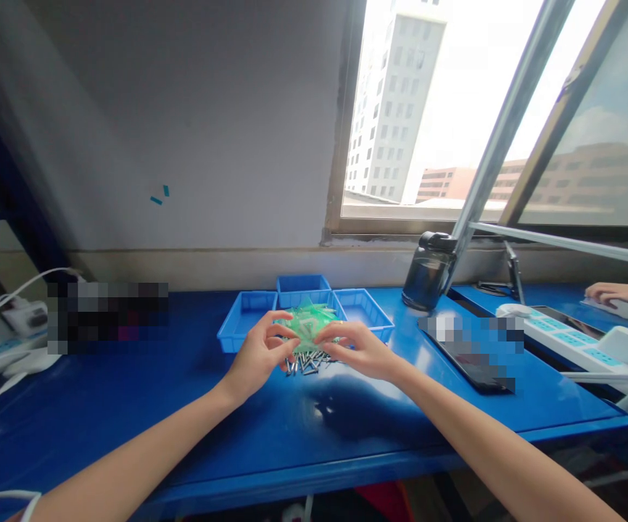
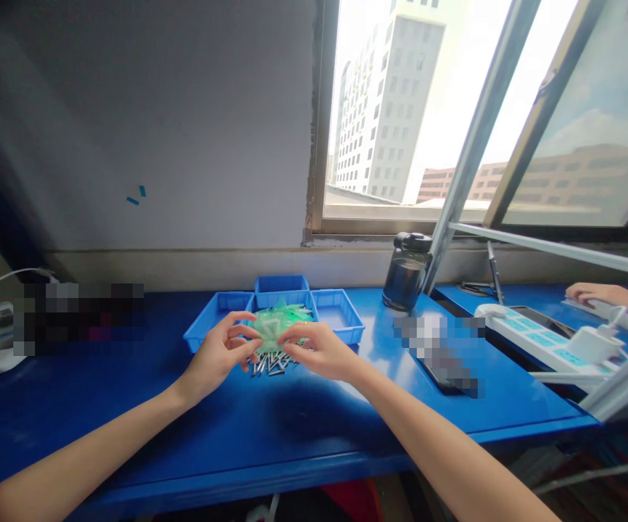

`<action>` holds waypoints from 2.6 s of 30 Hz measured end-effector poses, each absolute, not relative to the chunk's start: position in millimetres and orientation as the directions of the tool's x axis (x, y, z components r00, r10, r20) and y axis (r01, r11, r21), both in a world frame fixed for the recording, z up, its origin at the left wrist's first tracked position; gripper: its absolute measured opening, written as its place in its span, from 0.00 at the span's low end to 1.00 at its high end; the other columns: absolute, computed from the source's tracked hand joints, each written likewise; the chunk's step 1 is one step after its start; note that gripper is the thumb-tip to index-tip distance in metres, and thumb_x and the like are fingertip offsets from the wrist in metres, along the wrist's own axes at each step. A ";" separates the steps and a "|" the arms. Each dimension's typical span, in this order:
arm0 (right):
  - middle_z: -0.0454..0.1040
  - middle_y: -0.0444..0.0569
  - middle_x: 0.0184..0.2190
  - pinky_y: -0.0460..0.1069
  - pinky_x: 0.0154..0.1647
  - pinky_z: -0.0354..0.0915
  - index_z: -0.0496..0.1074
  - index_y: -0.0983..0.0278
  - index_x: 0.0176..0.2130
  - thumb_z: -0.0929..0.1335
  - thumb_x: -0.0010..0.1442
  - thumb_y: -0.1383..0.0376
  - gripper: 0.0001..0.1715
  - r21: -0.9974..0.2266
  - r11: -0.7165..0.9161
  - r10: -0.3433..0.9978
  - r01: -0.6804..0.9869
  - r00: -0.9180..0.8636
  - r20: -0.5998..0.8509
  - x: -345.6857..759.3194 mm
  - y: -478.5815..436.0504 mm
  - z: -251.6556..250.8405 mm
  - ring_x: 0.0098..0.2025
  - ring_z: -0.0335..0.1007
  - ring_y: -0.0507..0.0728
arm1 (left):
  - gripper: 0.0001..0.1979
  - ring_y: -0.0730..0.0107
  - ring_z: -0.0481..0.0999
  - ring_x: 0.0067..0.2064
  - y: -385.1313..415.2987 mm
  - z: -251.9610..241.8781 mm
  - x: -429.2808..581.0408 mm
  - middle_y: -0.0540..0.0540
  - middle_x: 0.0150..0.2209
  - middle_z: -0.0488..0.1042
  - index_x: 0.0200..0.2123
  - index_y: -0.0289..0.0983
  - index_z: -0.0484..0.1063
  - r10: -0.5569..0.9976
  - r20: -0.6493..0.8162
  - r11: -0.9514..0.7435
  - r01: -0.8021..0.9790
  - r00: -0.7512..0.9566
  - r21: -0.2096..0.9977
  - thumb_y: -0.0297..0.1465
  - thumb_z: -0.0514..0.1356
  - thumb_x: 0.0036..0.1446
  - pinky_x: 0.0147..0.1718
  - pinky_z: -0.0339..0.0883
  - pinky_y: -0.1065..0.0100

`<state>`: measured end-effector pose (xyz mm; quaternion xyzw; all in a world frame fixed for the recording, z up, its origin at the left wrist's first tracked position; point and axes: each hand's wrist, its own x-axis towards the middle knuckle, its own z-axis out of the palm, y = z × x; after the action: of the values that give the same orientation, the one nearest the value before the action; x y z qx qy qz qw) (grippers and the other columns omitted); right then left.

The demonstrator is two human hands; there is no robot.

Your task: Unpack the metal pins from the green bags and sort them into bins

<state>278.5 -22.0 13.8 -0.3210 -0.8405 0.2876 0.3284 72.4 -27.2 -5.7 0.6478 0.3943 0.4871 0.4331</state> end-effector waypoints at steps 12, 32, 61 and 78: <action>0.75 0.50 0.38 0.47 0.39 0.63 0.74 0.64 0.38 0.58 0.63 0.62 0.18 -0.180 0.664 0.713 0.725 -0.542 0.445 279.1 38.3 42.3 0.37 0.70 0.54 | 0.12 0.75 0.65 0.24 -37.5 -4.0 69.4 0.52 0.28 0.69 0.43 0.40 0.67 0.842 0.282 -0.526 0.587 0.460 0.615 0.35 0.52 0.56 0.24 0.58 0.74; 0.75 0.48 0.30 0.46 0.31 0.60 0.74 0.64 0.34 0.67 0.51 0.63 0.09 -0.290 0.515 0.851 0.807 -0.441 0.285 242.3 71.0 37.2 0.31 0.70 0.55 | 0.10 0.71 0.68 0.25 -41.2 2.1 66.9 0.50 0.26 0.72 0.36 0.39 0.71 0.822 0.319 -0.568 0.633 0.472 0.526 0.35 0.52 0.56 0.25 0.56 0.73; 0.67 0.44 0.28 0.45 0.29 0.61 0.65 0.66 0.33 0.68 0.53 0.56 0.15 -0.910 0.391 0.784 0.140 -0.568 0.249 265.4 -16.5 16.2 0.29 0.64 0.50 | 0.14 0.79 0.60 0.20 -35.9 2.8 69.5 0.54 0.20 0.62 0.27 0.35 0.65 0.899 0.215 -0.336 0.286 0.382 0.897 0.41 0.55 0.54 0.17 0.52 0.77; 0.65 0.44 0.27 0.43 0.27 0.60 0.66 0.65 0.33 0.66 0.56 0.58 0.11 -0.709 0.635 0.724 0.307 -0.556 0.408 262.0 -14.5 9.9 0.28 0.61 0.49 | 0.10 0.76 0.60 0.21 -34.8 -2.5 70.4 0.54 0.19 0.63 0.30 0.36 0.71 0.898 0.275 -0.401 0.380 0.343 0.833 0.38 0.57 0.52 0.20 0.53 0.75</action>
<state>262.0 -14.5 9.9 -0.3100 -0.8315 0.2943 0.3549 70.4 -34.8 -2.5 0.7456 0.4286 0.3803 0.3402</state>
